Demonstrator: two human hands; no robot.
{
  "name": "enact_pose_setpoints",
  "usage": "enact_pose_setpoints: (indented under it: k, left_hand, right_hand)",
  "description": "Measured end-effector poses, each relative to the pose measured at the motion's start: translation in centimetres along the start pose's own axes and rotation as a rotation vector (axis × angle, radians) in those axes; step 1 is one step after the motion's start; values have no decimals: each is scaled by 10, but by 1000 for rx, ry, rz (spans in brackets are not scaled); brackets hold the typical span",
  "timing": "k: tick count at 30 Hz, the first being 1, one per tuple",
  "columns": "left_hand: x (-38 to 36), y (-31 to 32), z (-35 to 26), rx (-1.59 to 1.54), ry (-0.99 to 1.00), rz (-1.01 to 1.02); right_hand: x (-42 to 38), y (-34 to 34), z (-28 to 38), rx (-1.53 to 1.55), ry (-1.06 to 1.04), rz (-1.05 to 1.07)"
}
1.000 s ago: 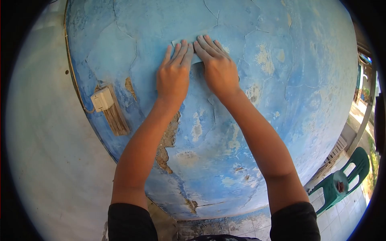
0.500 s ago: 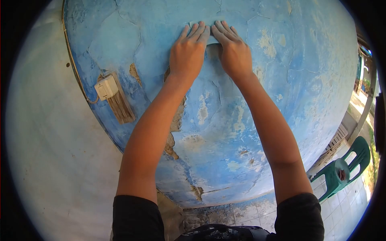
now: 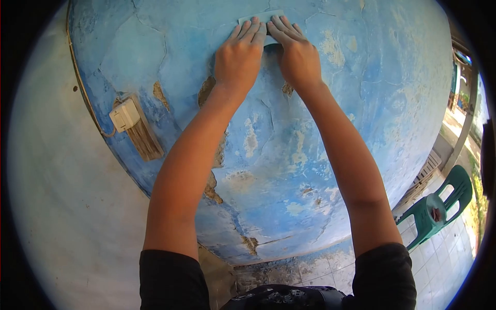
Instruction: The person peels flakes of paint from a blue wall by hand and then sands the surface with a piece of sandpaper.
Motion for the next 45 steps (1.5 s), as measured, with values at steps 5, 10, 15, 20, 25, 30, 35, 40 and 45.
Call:
enact_pose_setpoints:
  k: [5,10,15,20,25,30,35,40,45]
  left_hand:
    - [-68,-8,-32,-53,-8,81]
    - [-36,-2,-24,90,133,50]
    - [11,3,-20,179,115,49]
    - [-44,-6,-44,75,34,134]
    - [-65,1,-43,56,48,115]
    - [15,2,-30,102,26,31]
    - [-15,-1,-49,73,-51,112]
    - [-45,9,-58,57,6,113]
    - [11,14,-42,117,6,32]
  right_hand:
    - [-73,-10,25,0,65,56]
    - [-43,-4,5,-14,-22,31]
    - [6,-12,-22,-17,-111,12]
    - [-58,-18,5,16,0,105]
    - [-62,-17,9,-28,-94,117]
    - [12,-13,-25,-67,-117,27]
    - [-29,-20,-16,-64,-85,82]
    - [-55,-26,-13,-55,-128,128]
    - [7,-22,-44,-28,-153,117]
Point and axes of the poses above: each hand's wrist, its own x-axis towards the middle knuckle, its own y-axis out of the palm, z = x × y, the point moved 5 cm from there along x, towards the middle knuckle, and after that the axes turned 3 degrees about z, right-handed, at the moved point
